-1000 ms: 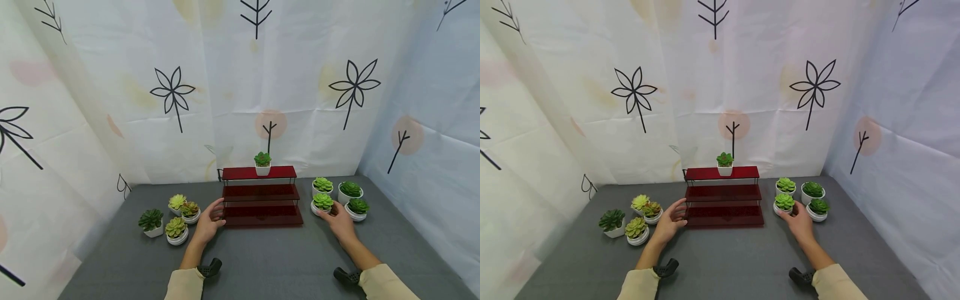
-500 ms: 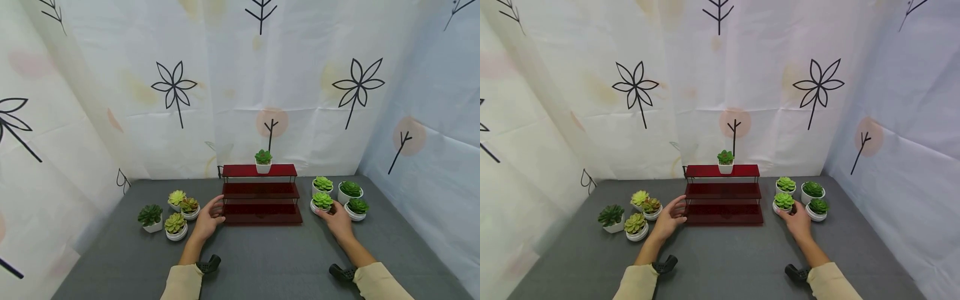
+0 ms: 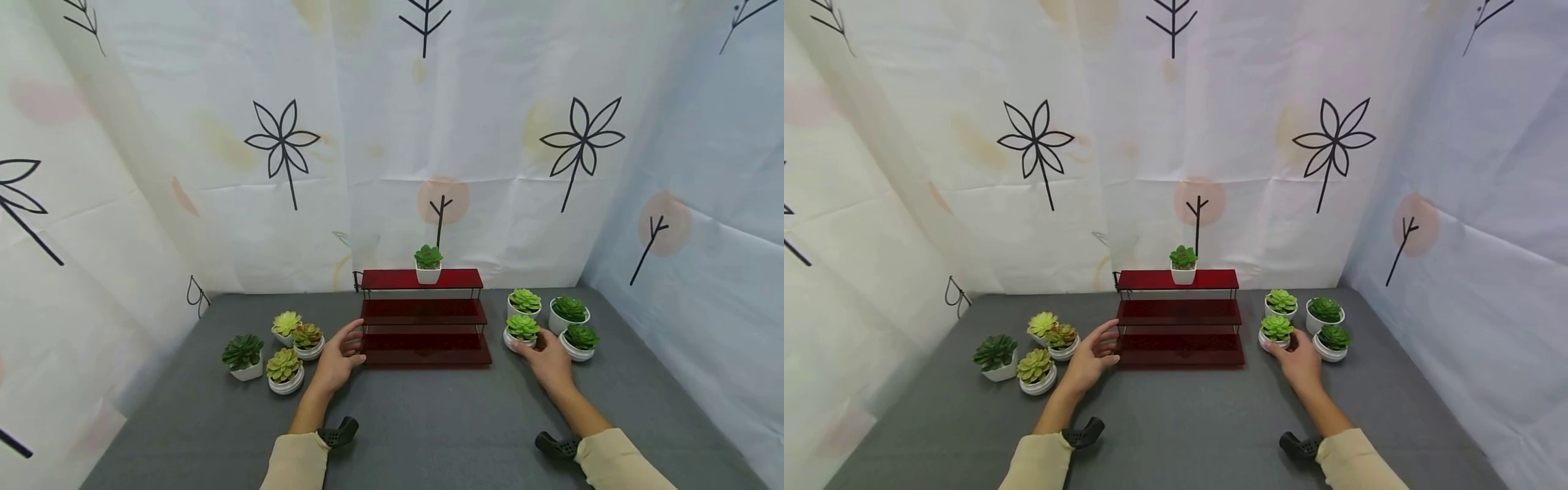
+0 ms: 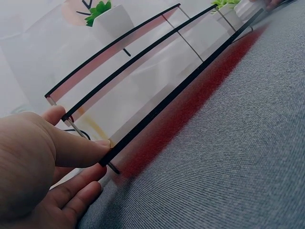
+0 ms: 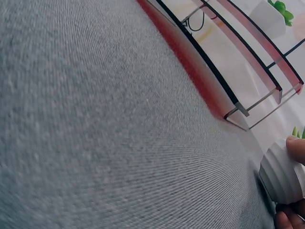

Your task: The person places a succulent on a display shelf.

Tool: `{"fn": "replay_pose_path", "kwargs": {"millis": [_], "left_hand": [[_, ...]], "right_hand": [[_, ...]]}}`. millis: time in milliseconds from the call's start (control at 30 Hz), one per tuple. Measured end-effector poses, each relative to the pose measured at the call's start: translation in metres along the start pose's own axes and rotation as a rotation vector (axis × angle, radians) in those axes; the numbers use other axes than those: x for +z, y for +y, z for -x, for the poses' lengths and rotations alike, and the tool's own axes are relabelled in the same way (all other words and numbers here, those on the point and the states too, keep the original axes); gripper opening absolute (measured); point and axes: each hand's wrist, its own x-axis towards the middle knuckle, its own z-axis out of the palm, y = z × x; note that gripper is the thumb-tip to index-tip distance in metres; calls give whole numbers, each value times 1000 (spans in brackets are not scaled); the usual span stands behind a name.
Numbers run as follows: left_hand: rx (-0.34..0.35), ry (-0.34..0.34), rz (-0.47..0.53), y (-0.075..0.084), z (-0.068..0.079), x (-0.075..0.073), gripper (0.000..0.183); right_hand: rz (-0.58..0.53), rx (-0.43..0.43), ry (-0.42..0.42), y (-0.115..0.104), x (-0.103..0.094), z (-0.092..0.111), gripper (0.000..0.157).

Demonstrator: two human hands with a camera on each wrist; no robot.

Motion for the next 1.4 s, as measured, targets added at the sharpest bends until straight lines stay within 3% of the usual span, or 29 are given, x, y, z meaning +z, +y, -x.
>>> {"fn": "replay_pose_path", "kwargs": {"millis": [200, 500, 733, 1133, 1233, 1400], "left_hand": [[4, 3, -2, 1, 0, 0, 67], [16, -5, 7, 0, 0, -2, 67], [9, -1, 6, 0, 0, -2, 67], [-9, 13, -10, 1, 1, 1, 67], [-9, 14, -3, -5, -1, 0, 67], [-6, 39, -16, -29, -10, -1, 70]], "right_hand": [[-8, -5, 45, -11, -4, 3, 58], [-59, -34, 29, -41, -10, 1, 60], [-71, -49, 12, -61, -13, -5, 65], [-60, -101, 57, -87, -8, -24, 58], [-47, -110, 62, -90, -4, -29, 58], [-39, -134, 54, -98, 3, -37, 60]]}}
